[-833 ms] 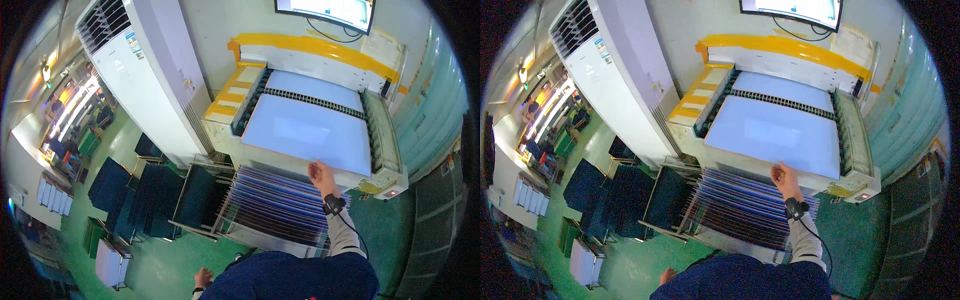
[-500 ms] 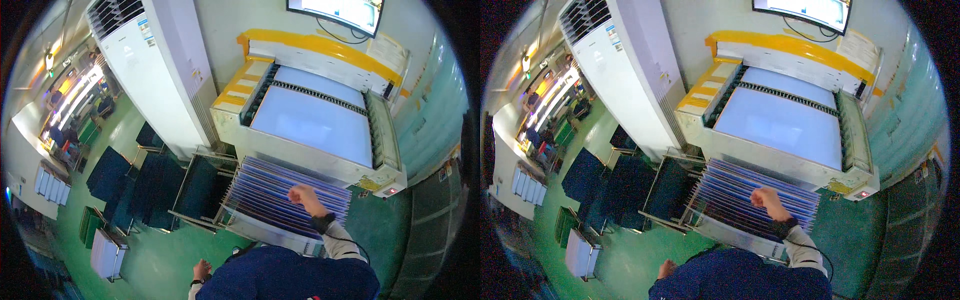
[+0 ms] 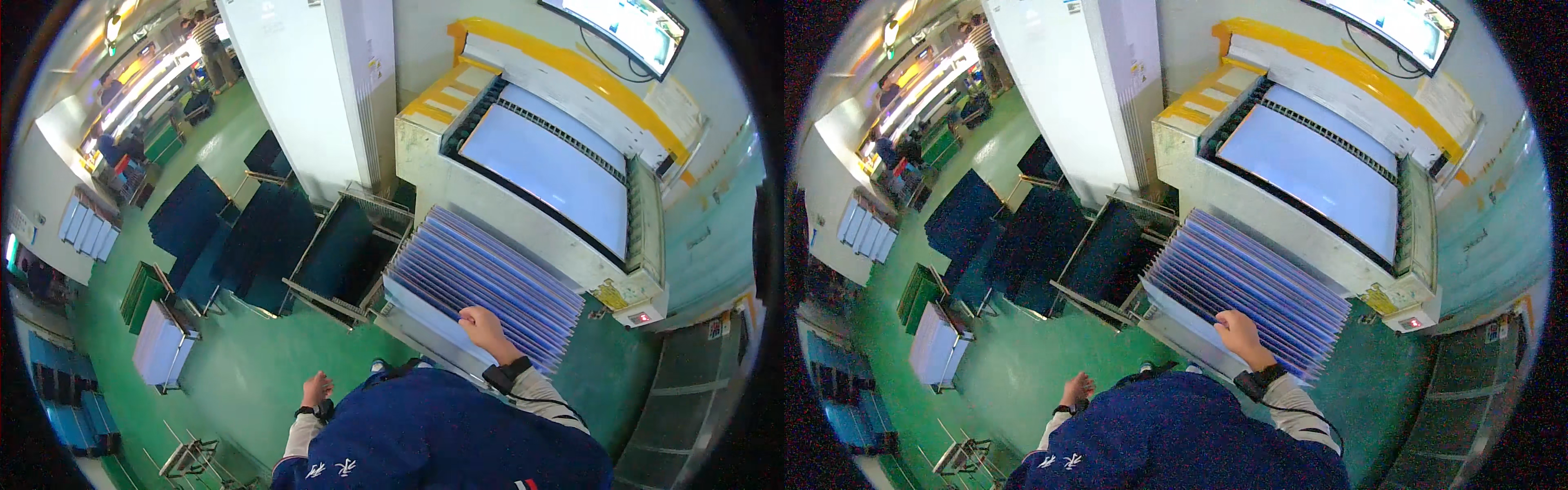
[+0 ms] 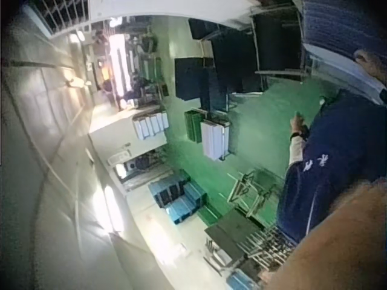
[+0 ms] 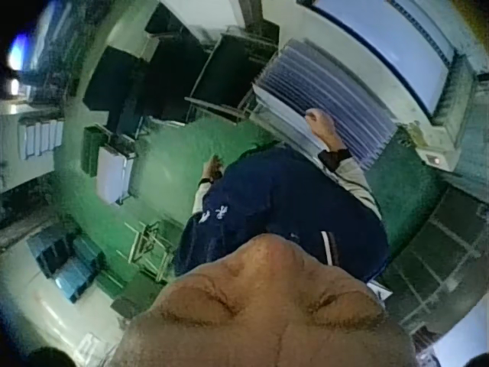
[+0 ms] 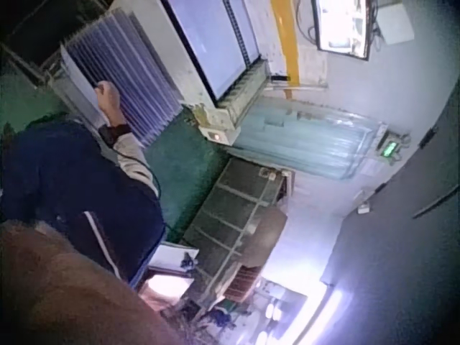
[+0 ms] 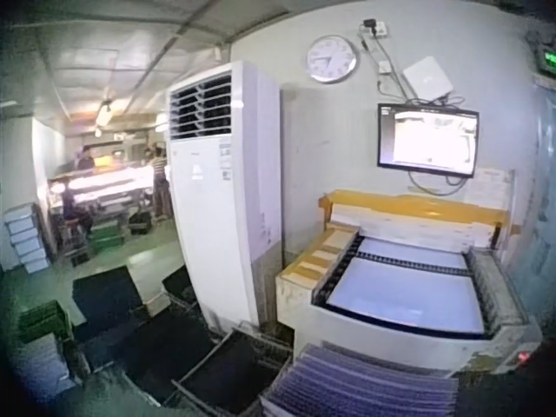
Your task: Feeding panels into a machine and moving a rack on a factory floor.
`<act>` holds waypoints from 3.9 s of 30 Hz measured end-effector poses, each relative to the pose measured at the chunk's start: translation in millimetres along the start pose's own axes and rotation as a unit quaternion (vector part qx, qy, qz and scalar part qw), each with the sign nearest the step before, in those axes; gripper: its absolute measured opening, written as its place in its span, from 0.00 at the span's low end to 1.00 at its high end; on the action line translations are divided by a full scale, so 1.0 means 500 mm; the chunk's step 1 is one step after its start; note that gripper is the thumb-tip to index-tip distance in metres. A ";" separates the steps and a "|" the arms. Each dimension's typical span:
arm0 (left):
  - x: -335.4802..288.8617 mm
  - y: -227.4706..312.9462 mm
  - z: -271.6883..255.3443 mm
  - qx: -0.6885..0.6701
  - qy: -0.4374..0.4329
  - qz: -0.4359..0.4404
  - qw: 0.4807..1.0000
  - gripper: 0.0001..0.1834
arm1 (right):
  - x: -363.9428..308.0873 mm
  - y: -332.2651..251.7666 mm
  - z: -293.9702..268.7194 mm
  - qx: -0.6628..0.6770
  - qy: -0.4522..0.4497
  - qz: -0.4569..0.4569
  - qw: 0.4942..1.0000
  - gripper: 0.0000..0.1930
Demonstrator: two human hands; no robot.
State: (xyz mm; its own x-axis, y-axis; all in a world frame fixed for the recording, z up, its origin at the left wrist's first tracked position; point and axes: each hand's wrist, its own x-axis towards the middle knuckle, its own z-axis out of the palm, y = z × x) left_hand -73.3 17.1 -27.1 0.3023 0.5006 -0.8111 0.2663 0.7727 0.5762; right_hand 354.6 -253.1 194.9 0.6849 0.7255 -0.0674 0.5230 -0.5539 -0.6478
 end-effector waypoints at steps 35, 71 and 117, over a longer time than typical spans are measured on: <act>-0.011 -0.004 -0.042 0.025 0.011 -0.028 0.999 0.19 | -0.112 -0.020 0.094 -0.137 0.030 -0.065 0.988 0.19; 0.073 0.067 0.063 0.099 -0.056 -0.006 0.994 0.21 | -0.107 -0.021 -0.478 0.486 0.484 0.030 0.727 0.03; 0.055 0.067 0.122 0.062 -0.002 -0.036 0.997 0.20 | 0.175 0.234 -0.329 0.802 0.278 0.140 0.510 0.05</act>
State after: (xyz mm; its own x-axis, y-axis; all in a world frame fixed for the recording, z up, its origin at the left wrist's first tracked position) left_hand -0.3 33.0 -23.8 0.2811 0.4438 -0.8509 0.3986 0.7525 0.5242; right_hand 559.4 -321.6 237.9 0.8897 0.2358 -0.3910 -0.4177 0.7660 -0.4886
